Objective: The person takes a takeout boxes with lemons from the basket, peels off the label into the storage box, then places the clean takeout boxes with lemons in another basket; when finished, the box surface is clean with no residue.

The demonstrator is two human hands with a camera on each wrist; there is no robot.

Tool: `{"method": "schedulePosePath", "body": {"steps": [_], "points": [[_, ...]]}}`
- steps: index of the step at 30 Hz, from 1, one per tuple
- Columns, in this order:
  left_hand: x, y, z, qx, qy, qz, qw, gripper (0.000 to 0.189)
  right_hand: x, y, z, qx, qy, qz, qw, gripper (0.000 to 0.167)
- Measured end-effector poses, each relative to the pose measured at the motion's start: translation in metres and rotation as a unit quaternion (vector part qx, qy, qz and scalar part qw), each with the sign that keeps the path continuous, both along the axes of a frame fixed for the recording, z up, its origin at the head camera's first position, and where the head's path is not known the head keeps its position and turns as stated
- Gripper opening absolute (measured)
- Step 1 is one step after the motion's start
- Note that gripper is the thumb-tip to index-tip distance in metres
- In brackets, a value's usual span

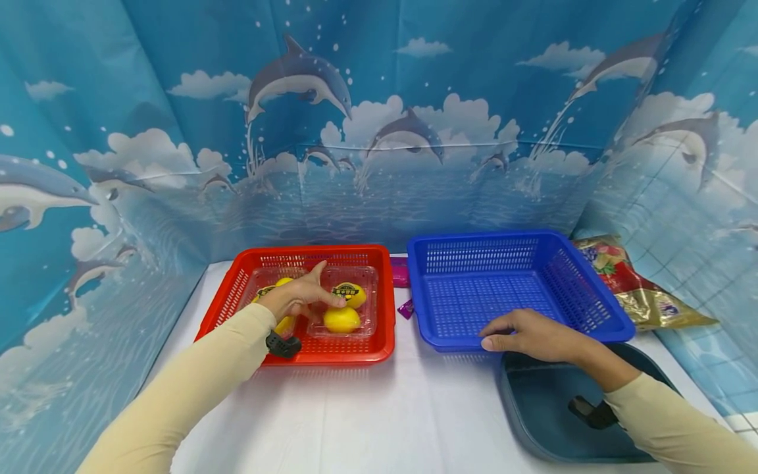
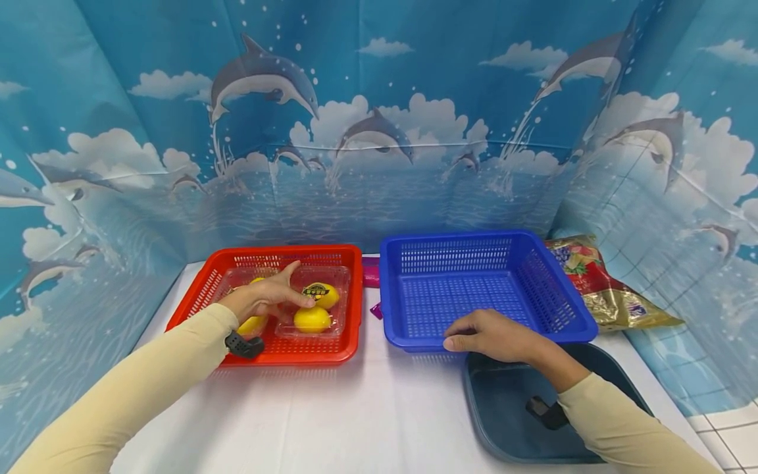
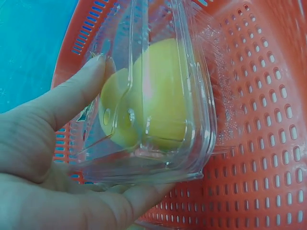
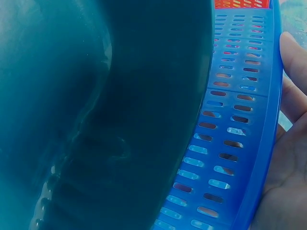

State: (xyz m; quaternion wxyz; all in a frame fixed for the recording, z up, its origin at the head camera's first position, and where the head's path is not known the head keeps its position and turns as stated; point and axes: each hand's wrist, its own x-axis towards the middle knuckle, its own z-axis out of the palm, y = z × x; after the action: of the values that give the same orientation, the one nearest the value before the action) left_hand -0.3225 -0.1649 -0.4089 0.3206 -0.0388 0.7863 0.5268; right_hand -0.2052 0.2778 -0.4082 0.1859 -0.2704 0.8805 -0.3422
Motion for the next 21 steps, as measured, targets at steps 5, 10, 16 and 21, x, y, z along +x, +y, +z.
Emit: {"method": "schedulePosePath", "body": {"steps": [5,10,16,21], "points": [[0.0002,0.0001,-0.0018,-0.014,-0.009,0.018,0.9997,0.126,0.0005,-0.0004,0.0012,-0.002,-0.007,-0.001,1.0,0.035],[0.0002,-0.0001,-0.0036,-0.033,-0.014,0.017,0.9992,0.125,0.0002,-0.0002,0.0012,-0.004,-0.007,0.001,1.0,0.034],[0.0013,0.0008,-0.0042,-0.035,-0.009,0.017,0.9992,0.12,0.0,0.0006,0.0003,0.001,0.01,0.001,0.9999,0.033],[0.0032,0.0006,-0.0036,-0.043,0.004,0.009,0.999,0.12,-0.0003,-0.0002,0.0008,0.003,0.015,0.004,0.9999,0.033]]}}
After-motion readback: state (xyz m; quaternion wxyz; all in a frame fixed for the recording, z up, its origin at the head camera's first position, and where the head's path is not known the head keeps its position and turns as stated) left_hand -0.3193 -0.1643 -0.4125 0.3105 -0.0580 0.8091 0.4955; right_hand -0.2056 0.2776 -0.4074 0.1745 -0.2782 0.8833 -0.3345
